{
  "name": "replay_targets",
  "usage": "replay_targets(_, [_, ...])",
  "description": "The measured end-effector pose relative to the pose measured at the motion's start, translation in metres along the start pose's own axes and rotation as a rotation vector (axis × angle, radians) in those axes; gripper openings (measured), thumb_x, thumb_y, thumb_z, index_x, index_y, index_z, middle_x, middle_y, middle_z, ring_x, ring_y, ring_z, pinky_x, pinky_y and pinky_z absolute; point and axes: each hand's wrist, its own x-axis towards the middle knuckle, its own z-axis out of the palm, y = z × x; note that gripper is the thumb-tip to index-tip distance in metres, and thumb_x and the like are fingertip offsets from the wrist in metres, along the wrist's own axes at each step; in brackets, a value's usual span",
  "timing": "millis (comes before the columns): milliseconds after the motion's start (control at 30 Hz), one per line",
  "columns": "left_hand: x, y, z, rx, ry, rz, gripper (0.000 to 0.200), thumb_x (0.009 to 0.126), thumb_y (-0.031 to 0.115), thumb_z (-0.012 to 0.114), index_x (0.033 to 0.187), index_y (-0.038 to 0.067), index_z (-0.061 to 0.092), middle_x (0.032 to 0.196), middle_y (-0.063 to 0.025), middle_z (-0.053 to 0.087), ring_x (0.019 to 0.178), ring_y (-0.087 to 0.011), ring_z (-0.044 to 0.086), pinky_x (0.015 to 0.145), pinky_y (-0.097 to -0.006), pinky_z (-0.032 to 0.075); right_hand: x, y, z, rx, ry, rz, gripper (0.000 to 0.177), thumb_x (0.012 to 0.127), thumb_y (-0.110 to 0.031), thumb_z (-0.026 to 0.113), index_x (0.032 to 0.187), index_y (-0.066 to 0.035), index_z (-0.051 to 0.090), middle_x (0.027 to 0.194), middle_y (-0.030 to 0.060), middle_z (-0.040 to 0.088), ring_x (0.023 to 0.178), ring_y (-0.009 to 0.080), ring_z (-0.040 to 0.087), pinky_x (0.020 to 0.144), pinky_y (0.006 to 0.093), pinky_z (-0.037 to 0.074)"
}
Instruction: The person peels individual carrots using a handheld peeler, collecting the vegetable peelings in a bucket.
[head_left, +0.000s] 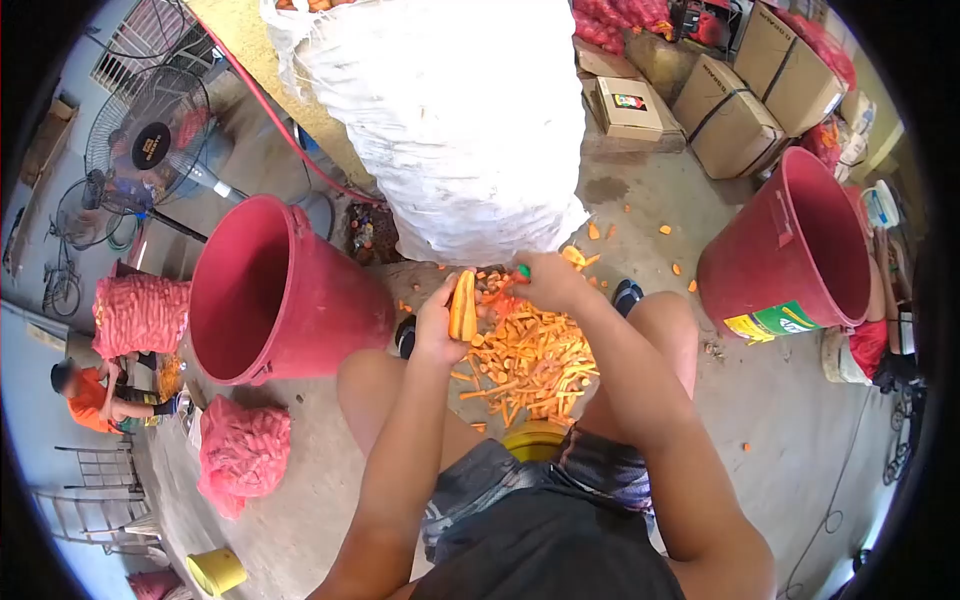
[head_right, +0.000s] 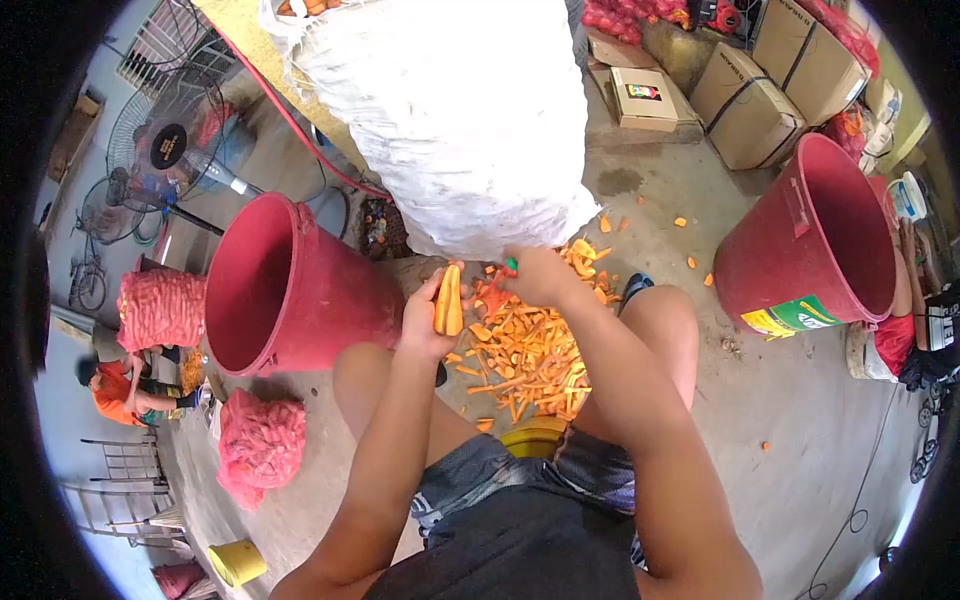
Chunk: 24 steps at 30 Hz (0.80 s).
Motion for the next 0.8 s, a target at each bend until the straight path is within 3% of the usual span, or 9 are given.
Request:
replay_targets(67, [-0.001, 0.000, 0.007, -0.070, -0.044, 0.041, 0.045, 0.104, 0.044, 0.057, 0.126, 0.006, 0.068, 0.087, -0.0066, 0.068, 0.068, -0.0206, 0.065, 0.066, -0.0365, 0.057, -0.004, 0.004, 0.008, -0.006, 0.049, 0.015, 0.050, 0.086, -0.036, 0.085, 0.123, -0.006, 0.069, 0.115, 0.0234, 0.074, 0.112, 0.0400, 0.070, 0.097, 0.0479, 0.055])
replay_targets(367, [-0.009, 0.022, 0.009, -0.107, 0.021, 0.131, 0.040, 0.095, 0.029, 0.056, 0.125, 0.007, 0.069, 0.087, -0.0071, 0.066, 0.065, -0.0223, 0.062, 0.063, -0.0380, 0.052, -0.051, -0.021, -0.103, 0.010, 0.501, 0.021, 0.032, 0.101, -0.031, 0.065, 0.114, -0.002, 0.069, 0.103, 0.0272, 0.074, 0.101, 0.0468, 0.070, 0.089, 0.0537, 0.055])
replay_targets(467, [-0.014, 0.026, 0.015, -0.079, 0.028, 0.143, 0.039, 0.095, 0.029, 0.056, 0.125, 0.008, 0.069, 0.088, -0.0069, 0.066, 0.066, -0.0224, 0.062, 0.064, -0.0372, 0.053, -0.019, 0.049, -0.148, -0.140, 0.667, 0.093, 0.030, 0.098, -0.028, 0.066, 0.111, -0.002, 0.072, 0.105, 0.0266, 0.074, 0.102, 0.0463, 0.070, 0.091, 0.0534, 0.056])
replay_targets(533, [-0.018, 0.019, 0.019, -0.047, 0.043, 0.164, 0.039, 0.095, 0.029, 0.056, 0.125, 0.008, 0.070, 0.088, -0.0068, 0.066, 0.066, -0.0226, 0.062, 0.064, -0.0363, 0.053, 0.019, 0.175, -0.150, -0.359, 0.555, 0.344, 0.028, 0.095, -0.026, 0.066, 0.107, -0.002, 0.075, 0.106, 0.0257, 0.075, 0.103, 0.0453, 0.071, 0.091, 0.0527, 0.056])
replay_targets(600, [-0.019, 0.025, 0.020, -0.026, 0.052, 0.102, 0.038, 0.097, 0.029, 0.056, 0.124, 0.008, 0.070, 0.088, -0.0068, 0.066, 0.067, -0.0225, 0.063, 0.064, -0.0344, 0.053, 0.026, 0.267, -0.153, -0.554, -0.262, 0.489, 0.032, 0.096, -0.015, 0.059, 0.117, 0.005, 0.070, 0.088, 0.0215, 0.075, 0.081, 0.0338, 0.075, 0.074, 0.0460, 0.059])
replay_targets(633, [-0.024, 0.026, 0.024, 0.013, 0.113, 0.127, 0.037, 0.098, 0.029, 0.055, 0.125, 0.008, 0.070, 0.089, -0.0064, 0.066, 0.072, -0.0213, 0.064, 0.065, -0.0334, 0.054, 0.026, 0.242, -0.155, -0.561, -0.262, 0.484, 0.032, 0.096, -0.015, 0.059, 0.117, 0.005, 0.070, 0.088, 0.0215, 0.075, 0.081, 0.0338, 0.075, 0.074, 0.0460, 0.059])
replay_targets(700, [-0.015, 0.023, 0.017, 0.014, 0.079, 0.152, 0.038, 0.100, 0.027, 0.054, 0.131, 0.010, 0.068, 0.093, -0.0055, 0.066, 0.075, -0.0196, 0.064, 0.066, -0.0338, 0.054, 0.019, 0.183, -0.144, -0.209, 0.284, 0.356, 0.032, 0.094, -0.012, 0.061, 0.120, 0.004, 0.070, 0.084, 0.0185, 0.076, 0.077, 0.0298, 0.074, 0.072, 0.0443, 0.058])
replay_targets(767, [-0.005, 0.025, 0.022, 0.010, 0.055, 0.156, 0.038, 0.102, 0.026, 0.054, 0.135, 0.012, 0.066, 0.094, -0.0047, 0.066, 0.076, -0.0187, 0.064, 0.067, -0.0335, 0.053, 0.020, 0.116, -0.124, -0.188, 0.278, 0.296, 0.035, 0.091, -0.017, 0.067, 0.124, -0.004, 0.070, 0.121, 0.0226, 0.074, 0.116, 0.0417, 0.069, 0.103, 0.0479, 0.053])
replay_targets(800, [-0.004, 0.024, 0.022, 0.021, 0.023, 0.152, 0.038, 0.104, 0.025, 0.053, 0.139, 0.014, 0.064, 0.096, -0.0038, 0.065, 0.077, -0.0178, 0.064, 0.067, -0.0332, 0.053, 0.014, 0.085, -0.112, -0.152, 0.257, 0.160, 0.036, 0.093, -0.019, 0.067, 0.126, -0.004, 0.068, 0.119, 0.0231, 0.074, 0.114, 0.0419, 0.070, 0.100, 0.0485, 0.054])
